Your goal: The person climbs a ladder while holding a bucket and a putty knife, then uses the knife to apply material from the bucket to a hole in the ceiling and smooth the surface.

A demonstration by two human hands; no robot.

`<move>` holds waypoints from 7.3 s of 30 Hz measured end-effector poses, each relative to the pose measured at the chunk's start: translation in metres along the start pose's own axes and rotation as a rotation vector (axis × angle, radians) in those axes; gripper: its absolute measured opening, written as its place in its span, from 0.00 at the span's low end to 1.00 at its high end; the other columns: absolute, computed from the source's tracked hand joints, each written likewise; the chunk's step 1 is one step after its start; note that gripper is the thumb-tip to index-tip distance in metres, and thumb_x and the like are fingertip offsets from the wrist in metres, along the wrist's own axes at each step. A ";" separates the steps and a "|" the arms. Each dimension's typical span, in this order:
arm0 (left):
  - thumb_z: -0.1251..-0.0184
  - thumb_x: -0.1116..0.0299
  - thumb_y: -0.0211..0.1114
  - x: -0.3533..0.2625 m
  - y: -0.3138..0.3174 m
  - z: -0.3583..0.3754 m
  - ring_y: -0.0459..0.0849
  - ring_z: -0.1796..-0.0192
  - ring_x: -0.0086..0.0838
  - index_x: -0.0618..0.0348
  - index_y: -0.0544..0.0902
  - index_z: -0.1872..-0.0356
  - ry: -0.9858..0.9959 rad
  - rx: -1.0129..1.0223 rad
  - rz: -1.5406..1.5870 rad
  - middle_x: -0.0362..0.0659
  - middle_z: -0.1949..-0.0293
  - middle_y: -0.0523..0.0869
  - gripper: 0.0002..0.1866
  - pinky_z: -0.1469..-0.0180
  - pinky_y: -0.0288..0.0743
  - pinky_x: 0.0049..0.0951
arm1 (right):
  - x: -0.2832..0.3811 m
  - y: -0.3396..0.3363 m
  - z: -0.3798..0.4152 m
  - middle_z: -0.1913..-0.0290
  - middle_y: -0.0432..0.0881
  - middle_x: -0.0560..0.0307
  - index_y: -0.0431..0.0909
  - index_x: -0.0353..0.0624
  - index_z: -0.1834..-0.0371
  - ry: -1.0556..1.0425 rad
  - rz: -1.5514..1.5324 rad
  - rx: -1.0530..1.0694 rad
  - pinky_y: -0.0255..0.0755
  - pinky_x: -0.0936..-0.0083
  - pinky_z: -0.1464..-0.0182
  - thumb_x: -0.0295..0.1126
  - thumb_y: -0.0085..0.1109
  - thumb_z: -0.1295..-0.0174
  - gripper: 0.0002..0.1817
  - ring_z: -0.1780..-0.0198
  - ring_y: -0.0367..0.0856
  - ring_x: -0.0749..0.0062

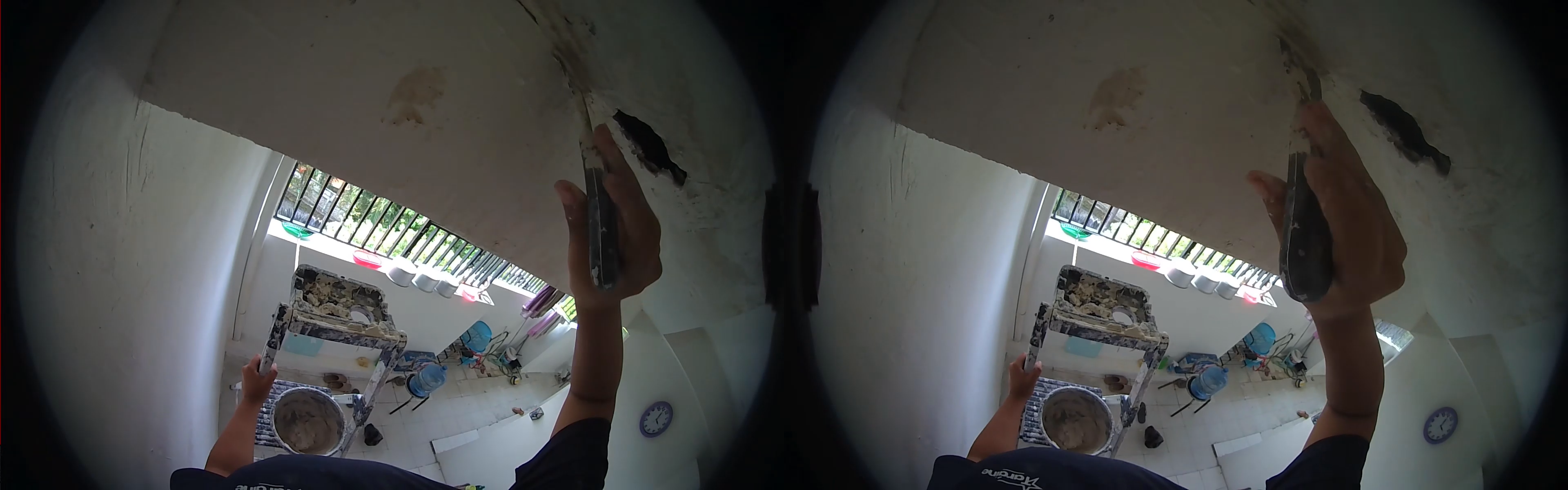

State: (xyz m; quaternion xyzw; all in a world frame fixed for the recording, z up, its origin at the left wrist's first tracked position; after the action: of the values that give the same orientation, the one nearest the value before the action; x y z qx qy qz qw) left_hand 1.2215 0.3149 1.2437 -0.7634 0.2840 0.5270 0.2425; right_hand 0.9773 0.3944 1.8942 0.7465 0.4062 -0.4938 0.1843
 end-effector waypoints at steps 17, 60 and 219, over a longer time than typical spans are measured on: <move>0.40 0.64 0.70 -0.006 -0.001 0.000 0.85 0.76 0.34 0.64 0.78 0.70 0.000 -0.015 0.034 0.51 0.80 0.81 0.13 0.70 0.75 0.37 | -0.004 -0.021 -0.009 0.43 0.88 0.47 0.80 0.42 0.45 0.301 -0.112 0.220 0.85 0.72 0.41 0.36 0.74 0.40 0.22 0.40 0.87 0.58; 0.44 0.60 0.72 -0.002 -0.003 0.000 0.88 0.70 0.54 0.64 0.77 0.71 -0.053 -0.038 -0.042 0.55 0.79 0.82 0.17 0.69 0.77 0.43 | -0.023 -0.020 -0.111 0.47 0.86 0.35 0.77 0.38 0.50 -0.052 0.059 0.307 0.86 0.58 0.44 0.14 0.67 0.38 0.16 0.43 0.87 0.45; 0.31 0.65 0.67 0.006 0.005 -0.002 0.78 0.70 0.20 0.66 0.83 0.61 -0.082 0.112 0.081 0.39 0.74 0.84 0.11 0.66 0.75 0.29 | 0.273 0.038 0.228 0.60 0.90 0.45 0.88 0.36 0.60 1.836 -0.325 0.374 0.84 0.68 0.54 0.26 0.74 0.44 0.10 0.59 0.91 0.56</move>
State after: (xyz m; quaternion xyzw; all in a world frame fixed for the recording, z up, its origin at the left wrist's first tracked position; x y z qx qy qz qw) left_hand 1.2207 0.3090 1.2383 -0.7145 0.3333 0.5505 0.2746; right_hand 0.9228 0.3328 1.5462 0.7947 0.4057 0.2089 -0.4002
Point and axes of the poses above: each hand's wrist, its own z-axis away from the middle knuckle, its own y-axis out of the palm, x = y × z, the point moved 5 cm from there along -z, towards the middle knuckle
